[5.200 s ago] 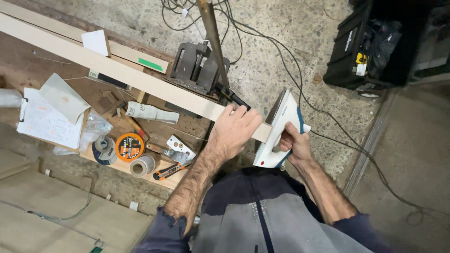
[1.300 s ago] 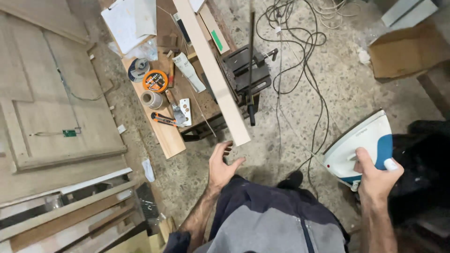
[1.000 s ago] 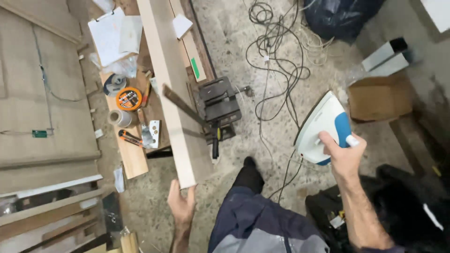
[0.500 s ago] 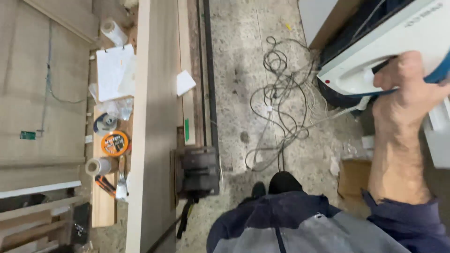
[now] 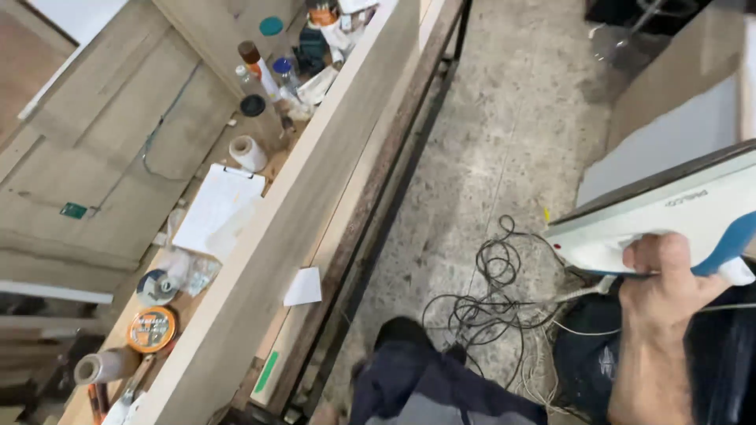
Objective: The recorder applies and adheres a veneer edging strip to the side of a wooden board using a clothes iron.
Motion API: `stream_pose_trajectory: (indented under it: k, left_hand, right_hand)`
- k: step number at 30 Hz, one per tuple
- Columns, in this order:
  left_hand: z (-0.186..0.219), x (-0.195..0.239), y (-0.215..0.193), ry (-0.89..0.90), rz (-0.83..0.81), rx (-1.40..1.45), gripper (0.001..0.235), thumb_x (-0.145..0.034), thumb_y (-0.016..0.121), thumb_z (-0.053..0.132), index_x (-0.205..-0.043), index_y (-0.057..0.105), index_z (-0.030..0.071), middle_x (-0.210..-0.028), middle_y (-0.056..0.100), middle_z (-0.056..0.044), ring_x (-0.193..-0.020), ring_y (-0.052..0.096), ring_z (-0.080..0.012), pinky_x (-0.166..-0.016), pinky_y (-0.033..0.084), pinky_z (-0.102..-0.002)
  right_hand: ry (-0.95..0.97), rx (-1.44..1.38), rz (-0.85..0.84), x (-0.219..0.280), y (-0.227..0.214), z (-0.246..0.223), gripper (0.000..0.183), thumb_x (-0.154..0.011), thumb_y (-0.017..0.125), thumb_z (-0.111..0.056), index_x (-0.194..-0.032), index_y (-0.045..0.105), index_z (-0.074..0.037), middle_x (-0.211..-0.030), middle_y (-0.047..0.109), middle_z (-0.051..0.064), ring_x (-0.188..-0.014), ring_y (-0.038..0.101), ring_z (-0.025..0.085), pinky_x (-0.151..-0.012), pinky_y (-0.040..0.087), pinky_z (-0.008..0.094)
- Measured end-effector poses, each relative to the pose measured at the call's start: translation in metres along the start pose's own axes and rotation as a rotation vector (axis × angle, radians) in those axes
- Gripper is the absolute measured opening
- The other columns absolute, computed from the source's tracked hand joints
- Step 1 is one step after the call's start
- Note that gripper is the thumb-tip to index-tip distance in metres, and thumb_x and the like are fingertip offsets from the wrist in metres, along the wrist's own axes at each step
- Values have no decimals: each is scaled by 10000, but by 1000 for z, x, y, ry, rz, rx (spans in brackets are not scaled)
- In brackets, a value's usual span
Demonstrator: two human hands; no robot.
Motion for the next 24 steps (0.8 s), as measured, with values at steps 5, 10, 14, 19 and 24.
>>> stream_pose_trajectory:
  k: [5,10,14,19,24]
  left_hand:
    - [330,-222,-209,110,-22,-41,290,-898,689,322,-1157,702,191,-1068,753,-106,-1002,701,-359,-817,570,-455]
    - [570,-455,-404,703,504,-10,109,-944,681,124,-1029,702,59,-868,708,-122,-754,722,-247,-686,581,-347]
    - [639,-773,-441,675,507,-16,170,-943,699,198,-1012,730,45,-861,717,-165,-735,724,-321,-635,550,-410]
    - [631,-1150,-385,466,376,-265,252,-902,678,265,-1085,708,94,-1101,692,-176,-1066,649,-400,-906,527,-516]
    - [591,-1369,-311,399,333,-433,212,-925,648,228,-1052,677,60,-1085,672,-195,-1047,655,-417,-867,544,-534]
  right_hand:
    - [20,-100,-8,-128,24,100,364,-1040,721,-133,-1346,560,-23,-750,528,33,-563,468,120,-549,423,279]
    - [118,-100,-4,-256,36,254,274,-1051,764,-108,-1147,535,7,-837,576,74,-587,489,146,-549,417,290]
    - [130,-66,-45,-370,88,366,262,-1052,779,-94,-1113,555,26,-844,617,96,-669,559,170,-618,441,288]
    - [179,312,-116,-511,158,492,252,-979,784,-150,-1057,640,42,-917,681,70,-787,624,133,-730,491,246]
    - [519,643,-102,-552,110,639,377,-810,835,-196,-1063,683,40,-816,692,92,-700,631,156,-664,500,297]
Point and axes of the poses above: each hand's wrist, its own x-axis away from the middle knuckle, its own y-axis out of the palm, z = x × y, the point moved 9 cm from there along -x, towards the middle knuckle
